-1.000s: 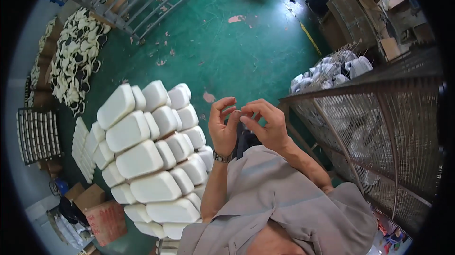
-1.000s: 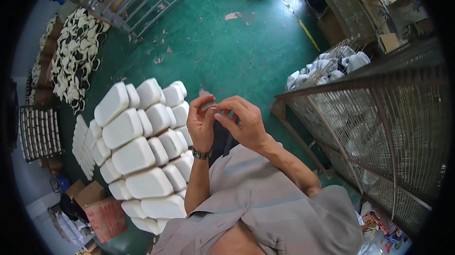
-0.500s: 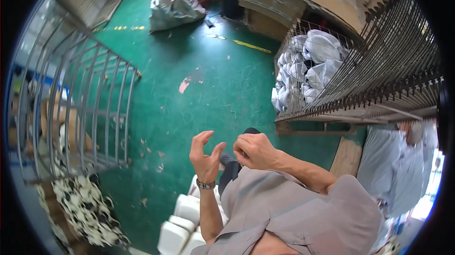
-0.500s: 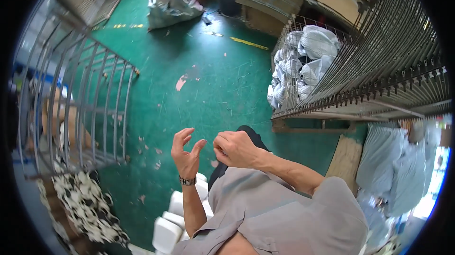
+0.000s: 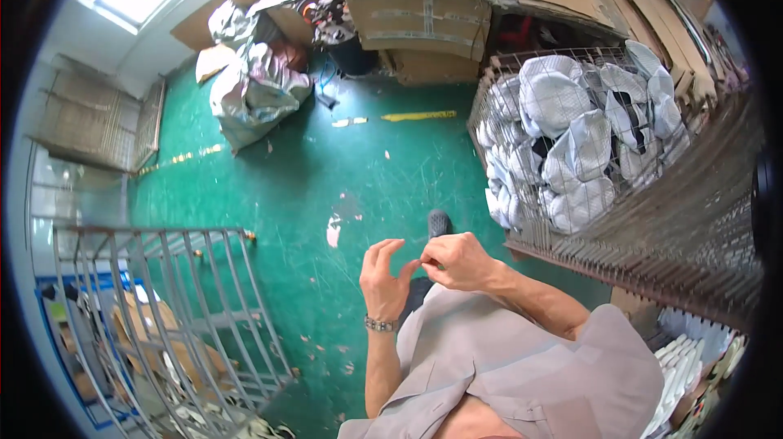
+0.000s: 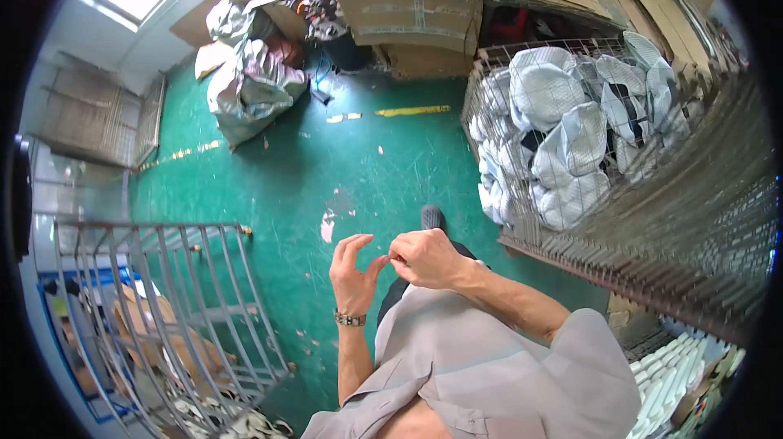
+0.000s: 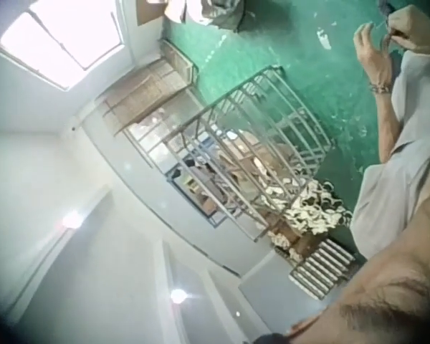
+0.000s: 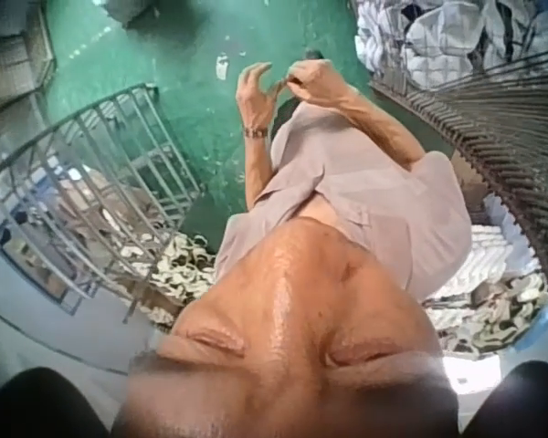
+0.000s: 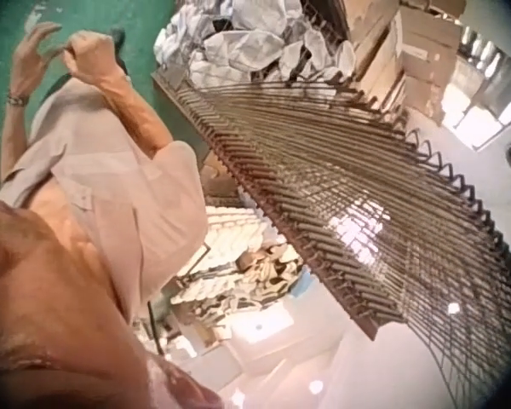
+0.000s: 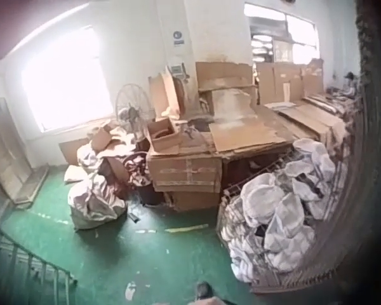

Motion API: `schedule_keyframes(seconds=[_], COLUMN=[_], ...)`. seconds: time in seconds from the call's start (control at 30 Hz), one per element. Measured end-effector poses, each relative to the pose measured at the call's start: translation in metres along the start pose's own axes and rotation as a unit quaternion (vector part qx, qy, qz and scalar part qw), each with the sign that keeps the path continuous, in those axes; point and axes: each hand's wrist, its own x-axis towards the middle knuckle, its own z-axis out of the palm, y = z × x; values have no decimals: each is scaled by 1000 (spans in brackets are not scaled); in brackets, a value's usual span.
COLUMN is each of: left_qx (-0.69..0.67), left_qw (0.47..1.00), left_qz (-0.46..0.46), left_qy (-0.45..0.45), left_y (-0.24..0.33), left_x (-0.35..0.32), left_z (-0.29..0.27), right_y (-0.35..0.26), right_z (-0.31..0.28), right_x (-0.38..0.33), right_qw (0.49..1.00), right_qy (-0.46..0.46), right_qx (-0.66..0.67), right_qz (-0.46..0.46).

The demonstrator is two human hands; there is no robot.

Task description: Sorting, moving, and organizing foam components and equipment on a manufacturing floor.

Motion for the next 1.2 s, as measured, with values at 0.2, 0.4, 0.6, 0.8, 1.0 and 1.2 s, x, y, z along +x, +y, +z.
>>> schedule_keyframes(seconds=[0.2,0.4,0.6,0.8,1.0,1.2], left_qx=[-6,-145,-529,-674,-661,-594], left_qw=[994,976,782,598,622,690], left_qz=[92,75,-207,-304,-244,-221], left_qy=[-65,-146,-257,-310,-342,-349], left_y=[5,-30,-64,-61,-67,-64], left_x=[153,289,448,597,709,782], left_z=[19,67,125,149,170,204], right_y=[61,127,208,266,292,338], right_z=[-57,-85,-101,-127,-179,-222], right_x=[106,197,329,451,534,584], right_qw=[993,983,894,806,872,895], right_qy=[-37,69,265,387,386,386], right_qx=[34,56,268,403,157,-71], right_qz=[110,158,242,196,255,211])
